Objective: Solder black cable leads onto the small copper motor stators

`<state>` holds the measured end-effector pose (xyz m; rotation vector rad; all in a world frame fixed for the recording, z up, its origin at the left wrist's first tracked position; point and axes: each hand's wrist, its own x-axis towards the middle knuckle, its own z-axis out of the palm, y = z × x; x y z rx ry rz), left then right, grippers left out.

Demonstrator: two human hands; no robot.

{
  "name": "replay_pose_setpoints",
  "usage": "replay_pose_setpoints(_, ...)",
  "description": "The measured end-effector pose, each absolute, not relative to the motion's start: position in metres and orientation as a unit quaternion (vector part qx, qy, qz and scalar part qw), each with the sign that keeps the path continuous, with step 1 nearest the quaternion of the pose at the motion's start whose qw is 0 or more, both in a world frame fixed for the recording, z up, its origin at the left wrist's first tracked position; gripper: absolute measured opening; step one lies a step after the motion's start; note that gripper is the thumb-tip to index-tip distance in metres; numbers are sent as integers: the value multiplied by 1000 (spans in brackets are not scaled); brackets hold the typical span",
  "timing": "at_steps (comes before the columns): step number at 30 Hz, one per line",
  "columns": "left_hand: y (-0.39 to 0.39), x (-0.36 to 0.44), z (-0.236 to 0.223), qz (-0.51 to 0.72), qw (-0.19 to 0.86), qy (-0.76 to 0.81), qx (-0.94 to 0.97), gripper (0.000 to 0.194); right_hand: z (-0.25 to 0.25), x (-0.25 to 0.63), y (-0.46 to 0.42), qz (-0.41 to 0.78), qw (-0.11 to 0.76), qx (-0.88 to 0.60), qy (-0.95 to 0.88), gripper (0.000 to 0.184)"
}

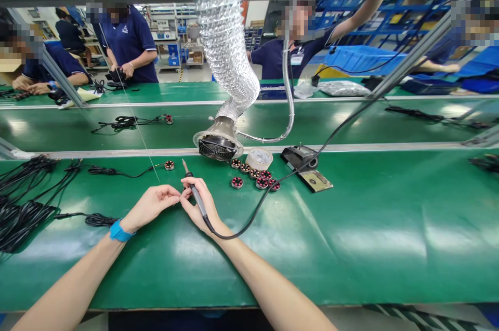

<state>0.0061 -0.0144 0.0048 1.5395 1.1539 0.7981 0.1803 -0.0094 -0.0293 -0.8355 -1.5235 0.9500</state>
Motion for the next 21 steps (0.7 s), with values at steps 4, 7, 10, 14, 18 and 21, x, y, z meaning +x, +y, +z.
replay_pose_setpoints(4, -13, 5, 4, 326, 478, 492, 650, 26, -28, 182, -10, 366, 556, -357, -656, 34)
replay_pose_setpoints(7, -14, 7, 1, 322, 466, 495, 659, 26, -26, 181, -14, 298, 554, -355, -692, 39)
replay_pose_setpoints(10, -16, 11, -1, 304, 459, 496, 671, 25, -24, 180, -19, 268, 545, -333, -721, 42)
replay_pose_setpoints(14, -20, 16, -4, 274, 413, 511, 702, 23, -25, 177, -22, 270, 542, -320, -729, 39)
replay_pose_setpoints(18, -22, 18, -4, 260, 392, 518, 714, 26, -27, 177, -20, 259, 539, -321, -735, 38)
replay_pose_setpoints(21, -21, 15, 0, 264, 403, 516, 708, 27, -27, 180, -19, 262, 537, -327, -732, 37)
